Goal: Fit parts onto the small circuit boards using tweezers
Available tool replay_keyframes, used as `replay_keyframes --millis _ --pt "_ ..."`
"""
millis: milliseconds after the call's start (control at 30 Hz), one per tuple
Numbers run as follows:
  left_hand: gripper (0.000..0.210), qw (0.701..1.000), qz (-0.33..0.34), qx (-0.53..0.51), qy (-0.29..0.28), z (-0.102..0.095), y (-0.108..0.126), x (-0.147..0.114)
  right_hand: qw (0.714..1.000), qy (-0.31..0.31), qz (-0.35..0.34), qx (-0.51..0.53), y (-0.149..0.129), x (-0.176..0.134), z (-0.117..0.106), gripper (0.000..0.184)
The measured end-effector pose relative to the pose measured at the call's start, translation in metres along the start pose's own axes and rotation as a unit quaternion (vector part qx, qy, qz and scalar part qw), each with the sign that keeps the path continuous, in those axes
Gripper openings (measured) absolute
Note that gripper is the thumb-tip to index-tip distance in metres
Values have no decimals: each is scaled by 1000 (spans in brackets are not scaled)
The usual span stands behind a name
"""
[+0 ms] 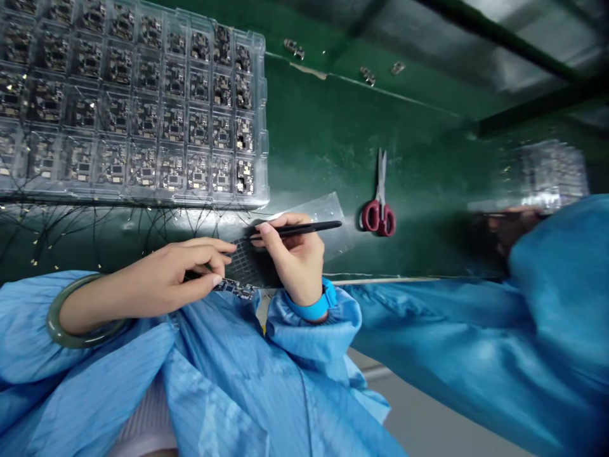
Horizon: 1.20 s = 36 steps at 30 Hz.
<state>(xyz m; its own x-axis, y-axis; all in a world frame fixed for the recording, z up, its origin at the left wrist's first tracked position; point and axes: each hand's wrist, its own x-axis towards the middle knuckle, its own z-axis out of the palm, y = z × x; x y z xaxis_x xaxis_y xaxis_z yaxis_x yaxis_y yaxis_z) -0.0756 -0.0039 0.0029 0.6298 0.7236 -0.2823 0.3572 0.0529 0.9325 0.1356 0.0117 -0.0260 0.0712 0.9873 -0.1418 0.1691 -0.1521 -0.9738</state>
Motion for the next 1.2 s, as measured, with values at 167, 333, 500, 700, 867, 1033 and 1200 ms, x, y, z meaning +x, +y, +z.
replay_keyframes --millis 167,333,500,700,867,1033,1200 --pt "18 999 -23 -28 3 1 -3 1 998 14 0 -53 6 -1 1 20" --pt "19 997 -35 -69 -10 0 -3 0 998 13 3 -61 4 1 1 20" --pt "17 999 -20 -44 -15 -1 -4 0 1000 14 0 -19 2 2 3 19" --pt "17 999 -11 -39 -14 0 -4 0 999 11 -3 -33 1 1 3 22" --pt "15 1000 -6 -15 -10 0 -3 1 999 39 -9 -12 0 1 4 23" --pt "14 1000 -5 -2 -8 -2 -3 1 999 33 -17 -37 2 1 5 22" --pt "14 1000 -2 -2 -8 -2 -3 1 998 21 -4 55 0 4 -1 23"
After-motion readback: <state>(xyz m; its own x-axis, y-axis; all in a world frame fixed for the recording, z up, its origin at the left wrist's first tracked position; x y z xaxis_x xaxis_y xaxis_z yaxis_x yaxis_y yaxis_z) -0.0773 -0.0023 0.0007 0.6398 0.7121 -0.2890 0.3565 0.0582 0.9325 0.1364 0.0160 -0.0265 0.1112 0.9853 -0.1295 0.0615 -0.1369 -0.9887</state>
